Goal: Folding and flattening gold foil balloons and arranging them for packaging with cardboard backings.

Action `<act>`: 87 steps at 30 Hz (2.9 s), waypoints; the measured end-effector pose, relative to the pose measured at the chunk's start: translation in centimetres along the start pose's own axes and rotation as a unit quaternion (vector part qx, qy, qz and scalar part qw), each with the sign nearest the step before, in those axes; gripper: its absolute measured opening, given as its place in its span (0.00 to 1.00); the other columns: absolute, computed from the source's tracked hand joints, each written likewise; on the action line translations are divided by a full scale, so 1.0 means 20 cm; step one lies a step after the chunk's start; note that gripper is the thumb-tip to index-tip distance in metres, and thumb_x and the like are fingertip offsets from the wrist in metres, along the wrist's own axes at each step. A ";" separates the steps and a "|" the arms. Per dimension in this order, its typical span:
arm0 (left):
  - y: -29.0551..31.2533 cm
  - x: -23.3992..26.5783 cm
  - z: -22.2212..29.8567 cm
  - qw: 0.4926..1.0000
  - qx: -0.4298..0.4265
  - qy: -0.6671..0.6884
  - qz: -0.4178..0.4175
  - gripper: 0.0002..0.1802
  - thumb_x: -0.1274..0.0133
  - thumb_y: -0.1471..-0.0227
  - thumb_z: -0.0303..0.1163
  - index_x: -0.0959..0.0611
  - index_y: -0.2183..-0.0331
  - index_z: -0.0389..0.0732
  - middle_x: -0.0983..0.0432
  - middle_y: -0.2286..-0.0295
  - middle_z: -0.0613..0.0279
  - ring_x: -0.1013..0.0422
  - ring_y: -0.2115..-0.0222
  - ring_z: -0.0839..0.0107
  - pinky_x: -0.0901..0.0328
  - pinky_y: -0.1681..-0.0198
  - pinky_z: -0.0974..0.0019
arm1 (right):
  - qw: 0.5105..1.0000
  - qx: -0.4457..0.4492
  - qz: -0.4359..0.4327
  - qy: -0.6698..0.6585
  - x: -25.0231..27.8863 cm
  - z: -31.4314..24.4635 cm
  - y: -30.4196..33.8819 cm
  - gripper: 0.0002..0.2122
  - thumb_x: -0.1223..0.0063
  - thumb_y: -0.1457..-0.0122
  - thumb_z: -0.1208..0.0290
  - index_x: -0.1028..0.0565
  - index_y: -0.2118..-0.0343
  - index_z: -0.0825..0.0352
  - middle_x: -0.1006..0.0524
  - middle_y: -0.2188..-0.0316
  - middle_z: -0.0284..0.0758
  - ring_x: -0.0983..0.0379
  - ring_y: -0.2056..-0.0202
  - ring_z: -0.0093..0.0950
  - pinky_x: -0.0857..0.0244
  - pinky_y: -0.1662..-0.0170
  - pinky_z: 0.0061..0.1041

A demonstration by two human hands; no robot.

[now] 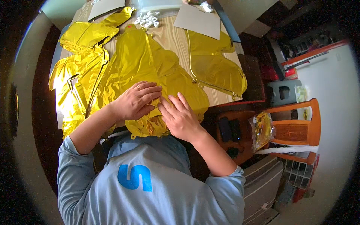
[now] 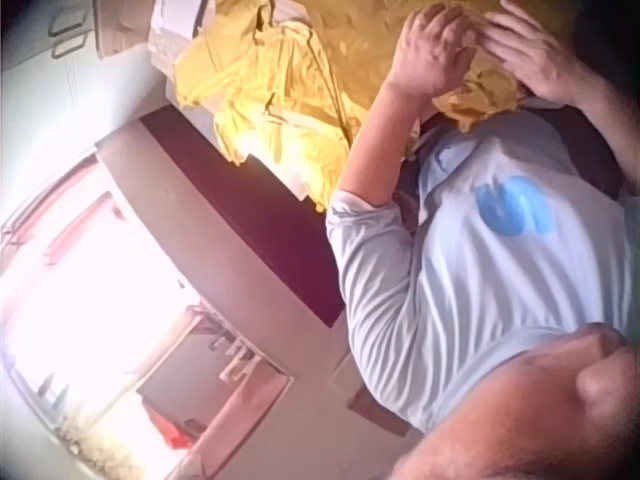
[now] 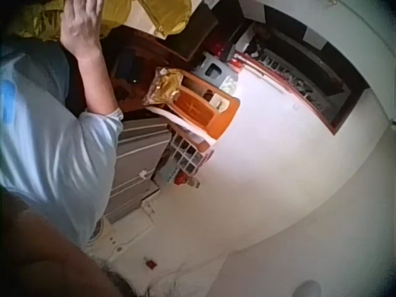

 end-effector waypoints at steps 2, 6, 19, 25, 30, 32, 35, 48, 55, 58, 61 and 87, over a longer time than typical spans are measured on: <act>0.00 0.00 0.00 1.000 -0.001 0.005 0.002 0.28 0.40 0.48 0.32 0.24 0.46 0.35 0.28 0.44 0.50 0.35 0.41 0.50 0.40 0.37 0.49 | 0.998 0.016 0.042 -0.036 0.02 0.00 0.06 0.15 0.47 0.41 0.71 0.22 0.52 0.71 0.22 0.50 0.43 0.28 0.48 0.40 0.40 0.38 0.46; 0.01 0.00 0.00 1.000 0.004 0.010 0.004 0.28 0.40 0.48 0.32 0.23 0.46 0.35 0.28 0.44 0.50 0.34 0.42 0.49 0.40 0.37 0.49 | 0.971 -0.062 0.154 -0.174 0.03 -0.04 0.24 0.04 0.45 0.41 0.75 0.20 0.65 0.67 0.18 0.65 0.36 0.22 0.65 0.35 0.30 0.57 0.34; 0.01 -0.01 0.00 1.000 -0.003 0.009 0.008 0.29 0.40 0.50 0.30 0.24 0.46 0.35 0.28 0.45 0.49 0.34 0.42 0.49 0.40 0.38 0.49 | 0.568 -0.498 0.084 -0.650 -0.26 -0.07 0.17 0.17 0.45 0.33 0.60 0.19 0.66 0.73 0.22 0.69 0.26 0.30 0.65 0.16 0.36 0.59 0.19; 0.01 -0.01 0.00 1.000 0.003 0.012 0.010 0.28 0.40 0.50 0.30 0.24 0.46 0.35 0.28 0.45 0.50 0.34 0.42 0.50 0.40 0.38 0.49 | 0.606 -0.474 0.059 -0.636 -0.25 -0.09 0.26 0.12 0.43 0.34 0.66 0.19 0.67 0.72 0.23 0.73 0.24 0.32 0.69 0.14 0.38 0.62 0.16; 0.01 -0.01 0.00 1.000 0.004 0.014 0.007 0.28 0.40 0.49 0.31 0.24 0.46 0.35 0.28 0.44 0.50 0.34 0.42 0.50 0.40 0.37 0.49 | 0.576 -0.478 0.037 -0.661 -0.25 -0.12 0.33 0.08 0.43 0.36 0.70 0.18 0.67 0.71 0.20 0.71 0.27 0.28 0.67 0.14 0.36 0.60 0.16; 0.02 -0.01 0.00 1.000 0.007 0.014 0.004 0.28 0.40 0.49 0.31 0.24 0.46 0.35 0.28 0.44 0.50 0.34 0.42 0.50 0.40 0.37 0.49 | 0.591 -0.463 0.013 -0.661 -0.25 -0.09 0.35 0.08 0.44 0.36 0.71 0.18 0.64 0.71 0.19 0.69 0.28 0.26 0.65 0.15 0.34 0.58 0.17; 0.01 -0.01 0.00 1.000 0.008 0.010 -0.002 0.28 0.40 0.48 0.32 0.24 0.46 0.35 0.28 0.44 0.50 0.35 0.41 0.50 0.40 0.37 0.49 | 0.565 -0.470 0.041 -0.677 -0.25 -0.08 0.34 0.10 0.45 0.34 0.69 0.19 0.64 0.72 0.20 0.69 0.26 0.27 0.66 0.15 0.34 0.59 0.18; 0.02 -0.01 -0.01 1.000 0.004 0.012 0.001 0.29 0.40 0.47 0.33 0.24 0.45 0.35 0.29 0.43 0.50 0.35 0.41 0.50 0.41 0.37 0.49 | 0.579 -0.479 0.035 -0.659 -0.30 -0.11 0.25 0.13 0.44 0.33 0.64 0.19 0.67 0.70 0.22 0.72 0.25 0.30 0.69 0.13 0.37 0.63 0.16; 0.01 0.00 -0.03 0.999 -0.004 0.048 0.007 0.29 0.40 0.47 0.32 0.24 0.45 0.34 0.29 0.43 0.48 0.35 0.42 0.49 0.40 0.37 0.49 | 0.582 -0.478 0.049 -0.656 -0.31 -0.11 0.25 0.12 0.44 0.32 0.66 0.19 0.68 0.70 0.22 0.72 0.23 0.30 0.70 0.12 0.37 0.63 0.15; 0.01 0.06 -0.06 0.989 0.041 0.137 0.034 0.29 0.39 0.48 0.32 0.25 0.44 0.35 0.33 0.42 0.45 0.35 0.42 0.46 0.41 0.38 0.48 | 0.637 -0.457 0.000 -0.620 -0.33 -0.07 0.27 0.13 0.44 0.32 0.64 0.18 0.67 0.71 0.21 0.71 0.24 0.29 0.70 0.13 0.36 0.63 0.15; 0.02 0.15 -0.09 0.990 0.113 0.062 0.064 0.29 0.40 0.47 0.34 0.26 0.44 0.37 0.36 0.40 0.42 0.37 0.41 0.43 0.42 0.37 0.47 | 0.731 -0.407 -0.093 -0.539 -0.24 0.02 0.24 0.21 0.44 0.33 0.55 0.21 0.72 0.72 0.26 0.80 0.26 0.33 0.76 0.16 0.38 0.70 0.21; 0.06 0.10 -0.28 0.972 0.190 -0.106 0.092 0.29 0.42 0.45 0.42 0.25 0.45 0.40 0.34 0.42 0.47 0.41 0.37 0.46 0.49 0.32 0.45 | 0.874 -0.291 -0.004 -0.389 -0.12 0.54 -0.78 0.14 0.37 0.43 0.74 0.25 0.55 0.70 0.19 0.65 0.36 0.22 0.64 0.24 0.28 0.57 0.23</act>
Point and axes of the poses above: each hand's wrist, its own y-axis away from the middle knuckle, its own x-axis out of the back of the hand, z = x × y, the point moved 3 cm from there along -y, towards the middle knuckle
